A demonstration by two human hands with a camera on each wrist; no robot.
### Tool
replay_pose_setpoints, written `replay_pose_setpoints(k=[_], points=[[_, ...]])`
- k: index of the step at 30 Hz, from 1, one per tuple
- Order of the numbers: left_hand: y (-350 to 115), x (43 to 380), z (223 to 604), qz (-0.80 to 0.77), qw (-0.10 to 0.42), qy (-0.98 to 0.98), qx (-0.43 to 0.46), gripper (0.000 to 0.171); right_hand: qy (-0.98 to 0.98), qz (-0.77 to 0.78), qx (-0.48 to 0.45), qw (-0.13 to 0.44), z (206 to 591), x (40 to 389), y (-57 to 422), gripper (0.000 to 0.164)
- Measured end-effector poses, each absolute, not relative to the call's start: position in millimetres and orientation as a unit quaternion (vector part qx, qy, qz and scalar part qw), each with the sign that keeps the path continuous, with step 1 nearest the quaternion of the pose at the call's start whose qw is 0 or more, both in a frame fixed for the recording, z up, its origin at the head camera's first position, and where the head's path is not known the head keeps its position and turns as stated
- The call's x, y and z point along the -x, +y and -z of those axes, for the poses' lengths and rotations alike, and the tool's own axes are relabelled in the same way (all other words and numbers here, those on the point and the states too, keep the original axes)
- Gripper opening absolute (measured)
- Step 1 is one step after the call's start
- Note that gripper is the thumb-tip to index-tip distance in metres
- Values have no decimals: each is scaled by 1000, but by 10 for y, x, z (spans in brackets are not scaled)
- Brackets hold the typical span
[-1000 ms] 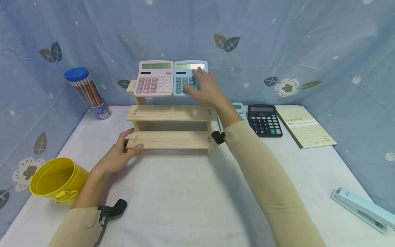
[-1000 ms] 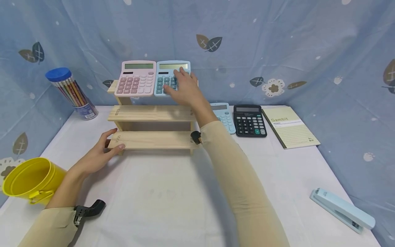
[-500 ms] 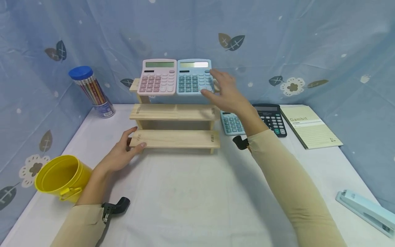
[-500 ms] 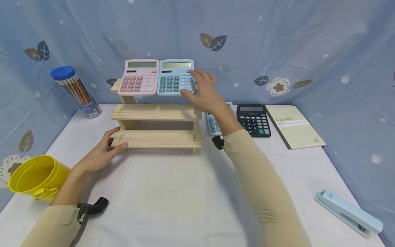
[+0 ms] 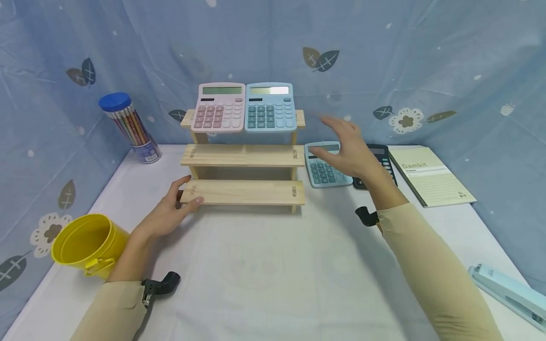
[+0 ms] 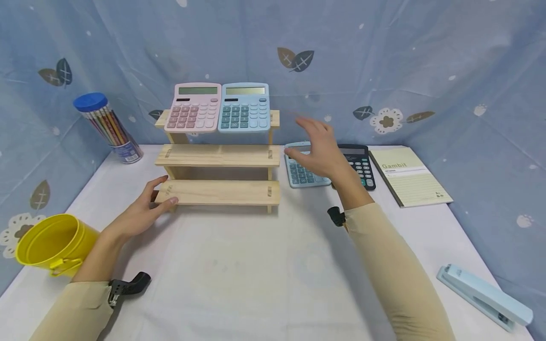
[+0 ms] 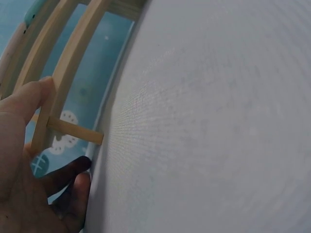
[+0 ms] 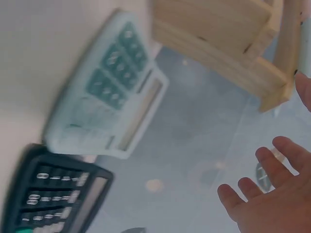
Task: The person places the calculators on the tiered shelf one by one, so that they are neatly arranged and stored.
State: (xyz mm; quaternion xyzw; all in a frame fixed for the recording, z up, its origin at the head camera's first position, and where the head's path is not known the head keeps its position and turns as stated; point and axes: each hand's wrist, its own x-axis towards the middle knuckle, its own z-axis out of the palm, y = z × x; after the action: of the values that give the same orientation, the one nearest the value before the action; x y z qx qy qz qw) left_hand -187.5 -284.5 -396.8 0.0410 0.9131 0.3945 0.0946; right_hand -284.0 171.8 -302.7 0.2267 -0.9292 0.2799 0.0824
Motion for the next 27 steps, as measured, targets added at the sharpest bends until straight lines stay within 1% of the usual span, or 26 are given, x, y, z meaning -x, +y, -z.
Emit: replay_pose_setpoints(k=[6,14,21,27], points=[[-2849,1863,3992,-400,101,910,-38,89,-930,-271,-228,99,3231,2799,1908,80],[-2849,1869,3981,-403,100,908,-43,89,-933,-257,-229,103,3328,2778,2130,80],[-2857,1887,3911,-406,102,907,-44,88,-942,-249,-204,91,3390,2873,2281,80],[-2845,1883,3938,-405,103,907,-44,88,-954,-229,-185,63,3446,2915,2430,80]])
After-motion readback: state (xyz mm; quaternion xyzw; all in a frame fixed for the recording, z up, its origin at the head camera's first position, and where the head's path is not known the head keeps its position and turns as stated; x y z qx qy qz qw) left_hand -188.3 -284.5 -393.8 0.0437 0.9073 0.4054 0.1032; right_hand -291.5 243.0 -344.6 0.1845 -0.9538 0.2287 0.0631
